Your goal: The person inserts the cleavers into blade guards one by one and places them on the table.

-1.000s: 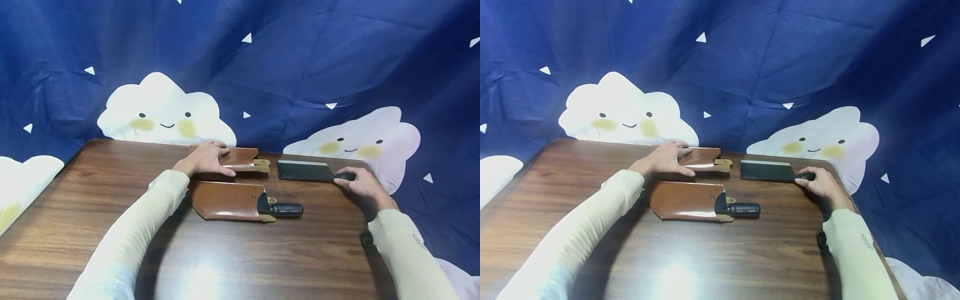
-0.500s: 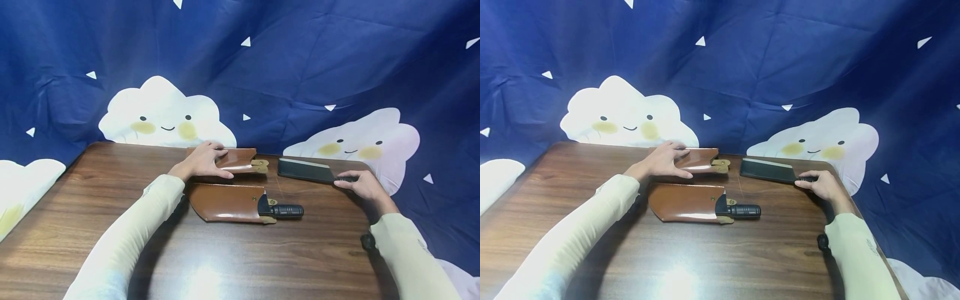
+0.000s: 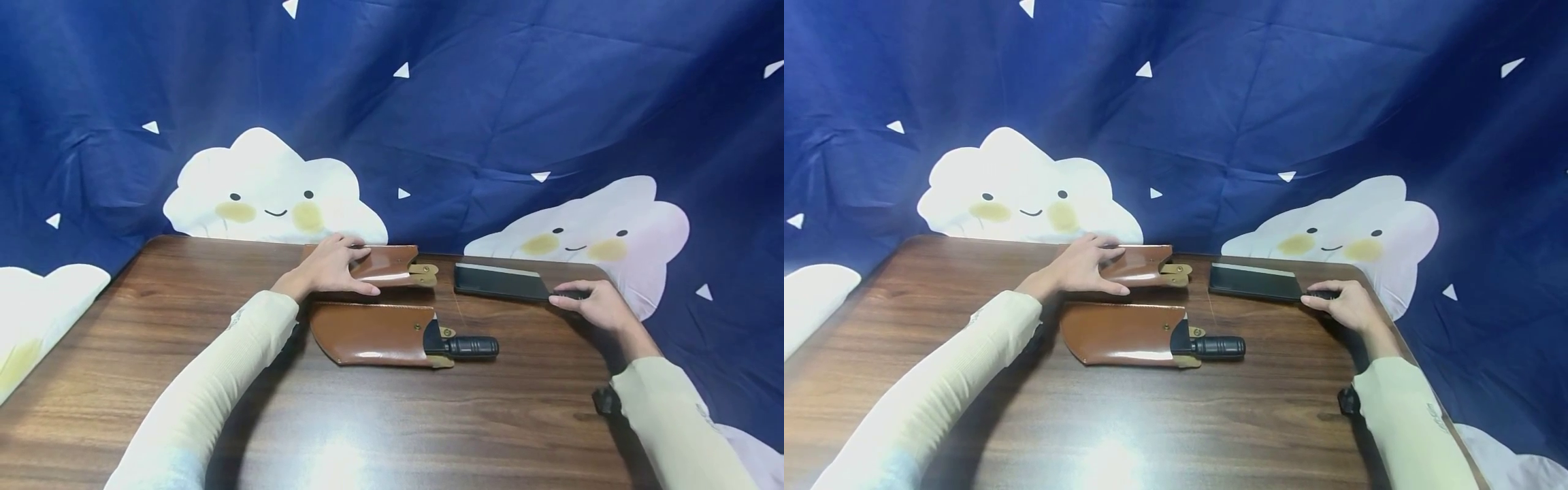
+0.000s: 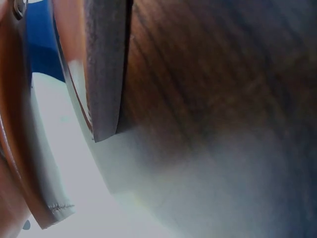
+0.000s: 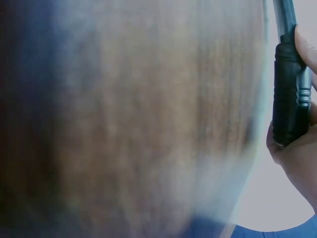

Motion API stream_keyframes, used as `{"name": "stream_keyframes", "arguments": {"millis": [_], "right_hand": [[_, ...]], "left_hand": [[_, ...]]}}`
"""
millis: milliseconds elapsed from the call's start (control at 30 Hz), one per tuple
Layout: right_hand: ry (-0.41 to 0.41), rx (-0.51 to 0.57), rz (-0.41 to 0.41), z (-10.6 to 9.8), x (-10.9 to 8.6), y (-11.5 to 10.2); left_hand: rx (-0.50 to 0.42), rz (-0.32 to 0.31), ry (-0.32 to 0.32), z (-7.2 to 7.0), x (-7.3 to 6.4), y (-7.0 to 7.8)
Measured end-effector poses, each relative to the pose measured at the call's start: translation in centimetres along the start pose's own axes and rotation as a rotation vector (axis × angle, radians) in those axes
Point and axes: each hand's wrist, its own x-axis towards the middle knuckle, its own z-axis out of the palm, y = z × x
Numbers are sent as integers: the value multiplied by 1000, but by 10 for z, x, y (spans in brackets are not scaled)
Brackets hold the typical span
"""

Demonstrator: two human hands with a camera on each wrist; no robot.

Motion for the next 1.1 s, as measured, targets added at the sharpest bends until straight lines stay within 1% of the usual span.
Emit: {"name": "stream_keyframes", "arguments": {"millis": [133, 333, 500, 633, 900, 1100], "right_hand": [[24, -2, -33, -1, -4, -5], [103, 25, -82, 0, -7, -12], [129, 47, -77, 1, -10, -17], [137, 39, -62, 0, -12, -21], [118, 54, -43, 0, -17, -30], [106, 83, -57, 3, -20, -43]], "left_hand": [[11, 17, 6, 1, -1, 2], [27, 34, 12, 1, -2, 2], [33, 36, 6, 1, -2, 3], [33, 46, 14, 1, -2, 5], [52, 61, 12, 2, -4, 5], [53, 54, 12, 4, -7, 4]]}}
